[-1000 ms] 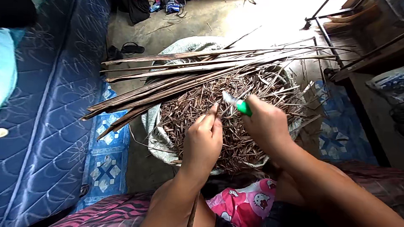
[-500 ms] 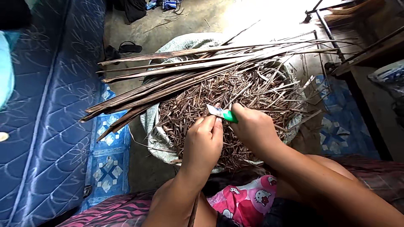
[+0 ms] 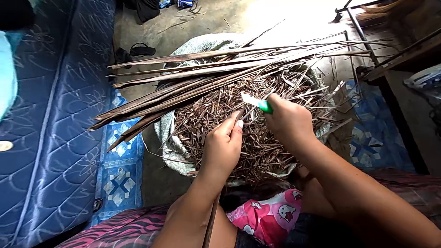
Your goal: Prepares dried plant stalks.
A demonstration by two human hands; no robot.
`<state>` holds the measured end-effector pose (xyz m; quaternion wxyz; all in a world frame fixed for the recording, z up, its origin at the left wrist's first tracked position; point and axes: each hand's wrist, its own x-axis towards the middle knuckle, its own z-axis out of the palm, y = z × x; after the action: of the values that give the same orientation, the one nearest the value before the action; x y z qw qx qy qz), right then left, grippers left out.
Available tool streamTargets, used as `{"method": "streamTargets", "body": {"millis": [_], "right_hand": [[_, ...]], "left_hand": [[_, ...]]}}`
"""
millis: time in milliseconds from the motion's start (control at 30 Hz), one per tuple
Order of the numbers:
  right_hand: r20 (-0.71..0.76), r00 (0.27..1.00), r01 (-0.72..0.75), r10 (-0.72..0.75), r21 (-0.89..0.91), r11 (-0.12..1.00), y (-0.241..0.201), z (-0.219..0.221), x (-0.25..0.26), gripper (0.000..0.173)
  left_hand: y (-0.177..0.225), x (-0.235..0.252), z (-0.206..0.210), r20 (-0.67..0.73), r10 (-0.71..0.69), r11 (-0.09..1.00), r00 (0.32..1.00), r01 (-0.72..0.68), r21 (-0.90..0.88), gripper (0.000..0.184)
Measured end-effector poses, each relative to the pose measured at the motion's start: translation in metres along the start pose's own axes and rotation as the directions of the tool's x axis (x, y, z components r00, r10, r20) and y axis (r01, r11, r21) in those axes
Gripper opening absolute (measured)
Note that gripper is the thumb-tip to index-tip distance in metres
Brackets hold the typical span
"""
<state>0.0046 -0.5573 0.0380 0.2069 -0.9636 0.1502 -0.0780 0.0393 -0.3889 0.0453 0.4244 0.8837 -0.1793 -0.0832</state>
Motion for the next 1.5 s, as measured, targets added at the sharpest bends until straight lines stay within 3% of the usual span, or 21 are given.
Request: {"method": "streamTargets", "body": {"millis": [133, 200, 300, 433, 567, 633, 700, 800, 967, 1067, 1167, 1300, 1367, 1500], "right_hand": [[-0.078, 0.994, 0.074, -0.074, -0.003, 0.997, -0.013, 0.008, -0.013, 0.009], [-0.043, 0.995, 0.091, -0.09, 0.007, 0.996, -0.015, 0.015, -0.015, 0.008], [0.049, 0.998, -0.026, 0.027, -0.007, 1.0, 0.003, 0.008, 0.003, 0.009], [0.002, 0.985, -0.174, 0.175, -0.063, 0.983, 0.014, -0.014, 0.018, 0.013], [-0.023, 0.998, 0.053, -0.052, 0.014, 0.999, -0.009, 0.002, -0.009, 0.007], [-0.003, 0.996, 0.088, -0.088, 0.019, 0.996, -0.007, 0.011, -0.01, 0.006], [0.056, 0.998, -0.026, 0.026, 0.007, 1.0, 0.004, 0.002, 0.003, 0.009], [0.032, 0.983, -0.18, 0.18, -0.006, 0.984, 0.016, -0.014, 0.02, 0.016], [-0.025, 0.997, 0.076, -0.074, 0.109, 0.991, 0.004, 0.001, -0.001, 0.008], [0.0, 0.999, -0.032, 0.032, 0.074, 0.997, 0.014, -0.002, 0.013, 0.013], [-0.067, 0.984, -0.161, 0.164, 0.046, 0.986, 0.023, -0.015, 0.025, 0.02], [-0.106, 0.993, 0.063, -0.05, 0.127, 0.99, 0.009, -0.006, 0.006, 0.01], [-0.077, 0.992, 0.105, -0.096, 0.12, 0.987, 0.008, 0.003, 0.004, 0.009], [-0.034, 0.99, -0.13, 0.134, 0.098, 0.987, 0.023, -0.014, 0.022, 0.019]], "left_hand": [[-0.003, 0.003, 0.004, 0.025, -0.028, 0.997, 0.999, 0.03, -0.075, 0.021], [-0.001, 0.002, 0.006, 0.03, -0.035, 0.998, 0.999, 0.037, -0.052, 0.022], [0.0, 0.002, 0.003, 0.059, -0.07, 0.997, 0.996, 0.073, -0.04, 0.031], [0.001, 0.004, 0.0, 0.067, -0.107, 0.99, 0.992, 0.112, -0.086, 0.032], [-0.002, 0.004, 0.003, 0.07, -0.101, 0.988, 0.992, 0.108, -0.112, 0.02], [-0.002, 0.003, 0.003, 0.071, -0.098, 0.989, 0.993, 0.105, -0.106, 0.021], [0.0, 0.002, 0.001, 0.081, -0.101, 0.988, 0.992, 0.11, -0.11, 0.031], [0.001, 0.002, 0.001, 0.081, -0.109, 0.982, 0.991, 0.12, -0.145, 0.031], [0.002, 0.003, 0.0, 0.187, -0.121, 0.913, 0.975, 0.183, -0.364, 0.022], [0.005, 0.003, -0.003, 0.229, -0.121, 0.865, 0.966, 0.216, -0.452, 0.029], [0.005, 0.002, -0.004, 0.228, -0.123, 0.861, 0.966, 0.218, -0.459, 0.03], [0.007, 0.002, -0.002, 0.233, -0.127, 0.845, 0.964, 0.228, -0.484, 0.021], [0.008, 0.002, -0.003, 0.239, -0.116, 0.841, 0.964, 0.223, -0.493, 0.021], [0.006, 0.002, -0.003, 0.206, -0.122, 0.874, 0.971, 0.204, -0.441, 0.03]]}}
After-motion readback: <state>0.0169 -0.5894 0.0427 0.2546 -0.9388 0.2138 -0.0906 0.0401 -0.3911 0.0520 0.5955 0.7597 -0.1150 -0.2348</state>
